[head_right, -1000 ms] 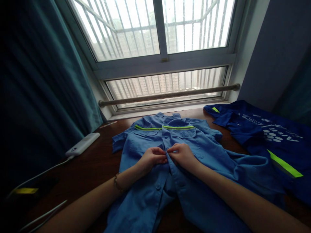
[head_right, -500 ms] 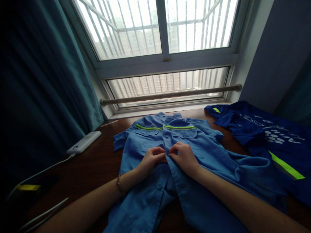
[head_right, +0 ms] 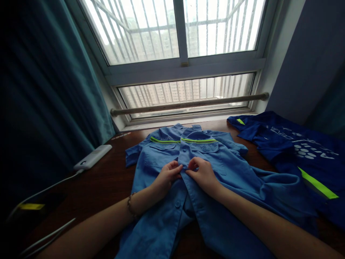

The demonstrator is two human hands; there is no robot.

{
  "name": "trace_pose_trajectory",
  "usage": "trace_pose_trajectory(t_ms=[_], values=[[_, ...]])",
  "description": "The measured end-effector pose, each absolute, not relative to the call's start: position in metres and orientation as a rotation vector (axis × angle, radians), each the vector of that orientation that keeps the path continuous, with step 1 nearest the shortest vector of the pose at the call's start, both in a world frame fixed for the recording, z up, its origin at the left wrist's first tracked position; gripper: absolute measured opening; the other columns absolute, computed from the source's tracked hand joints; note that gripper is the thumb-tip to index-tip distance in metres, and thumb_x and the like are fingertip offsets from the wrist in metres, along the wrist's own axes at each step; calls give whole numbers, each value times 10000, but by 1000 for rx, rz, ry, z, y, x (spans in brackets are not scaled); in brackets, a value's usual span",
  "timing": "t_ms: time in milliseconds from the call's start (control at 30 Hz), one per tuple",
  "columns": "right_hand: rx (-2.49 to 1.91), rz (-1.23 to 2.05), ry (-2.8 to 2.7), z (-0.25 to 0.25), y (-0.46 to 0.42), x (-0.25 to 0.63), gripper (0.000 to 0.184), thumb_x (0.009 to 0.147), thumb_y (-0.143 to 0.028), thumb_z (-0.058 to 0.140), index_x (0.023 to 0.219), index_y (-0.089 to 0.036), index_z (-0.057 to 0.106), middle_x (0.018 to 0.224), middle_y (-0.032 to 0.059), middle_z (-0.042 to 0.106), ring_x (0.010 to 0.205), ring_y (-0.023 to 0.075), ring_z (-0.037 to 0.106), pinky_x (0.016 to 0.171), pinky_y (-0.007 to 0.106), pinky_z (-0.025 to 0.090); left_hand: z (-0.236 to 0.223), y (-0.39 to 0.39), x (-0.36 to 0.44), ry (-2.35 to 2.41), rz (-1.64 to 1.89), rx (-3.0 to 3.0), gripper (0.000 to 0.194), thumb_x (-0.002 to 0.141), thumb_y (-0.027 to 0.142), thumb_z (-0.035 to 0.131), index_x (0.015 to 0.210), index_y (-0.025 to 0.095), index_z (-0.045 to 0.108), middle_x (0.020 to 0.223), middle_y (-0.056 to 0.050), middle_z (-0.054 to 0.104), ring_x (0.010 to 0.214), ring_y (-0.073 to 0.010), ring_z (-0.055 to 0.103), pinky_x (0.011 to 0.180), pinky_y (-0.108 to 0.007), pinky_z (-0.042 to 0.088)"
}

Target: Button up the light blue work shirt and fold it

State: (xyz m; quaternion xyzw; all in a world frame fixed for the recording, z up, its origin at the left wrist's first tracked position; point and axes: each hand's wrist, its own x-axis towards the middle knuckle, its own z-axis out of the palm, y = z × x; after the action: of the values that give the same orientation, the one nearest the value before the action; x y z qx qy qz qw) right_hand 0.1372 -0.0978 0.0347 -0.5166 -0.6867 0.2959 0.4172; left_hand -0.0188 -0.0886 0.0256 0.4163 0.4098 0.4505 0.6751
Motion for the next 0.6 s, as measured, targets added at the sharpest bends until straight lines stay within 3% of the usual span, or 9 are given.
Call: trace_pose_trajectory(t_ms=[367,600], values=[[-1048,1379,-1249,25,-91,135,330,507,-336,759,676,-161,536,653,-19,585,642,133,567,664,275,447,19,-83,-22,761,1012,832,242,620,214,713,732,139,512,657,24,542,573,-59,519,587,-189,410],[-978,1518,-1080,12,-86,134,338,481,-297,781,686,-164,546,639,-38,585,599,107,558,620,242,438,18,-82,-21,751,1036,823,300,619,177,713,839,148,512,733,7,575,623,-72,560,621,-193,443]])
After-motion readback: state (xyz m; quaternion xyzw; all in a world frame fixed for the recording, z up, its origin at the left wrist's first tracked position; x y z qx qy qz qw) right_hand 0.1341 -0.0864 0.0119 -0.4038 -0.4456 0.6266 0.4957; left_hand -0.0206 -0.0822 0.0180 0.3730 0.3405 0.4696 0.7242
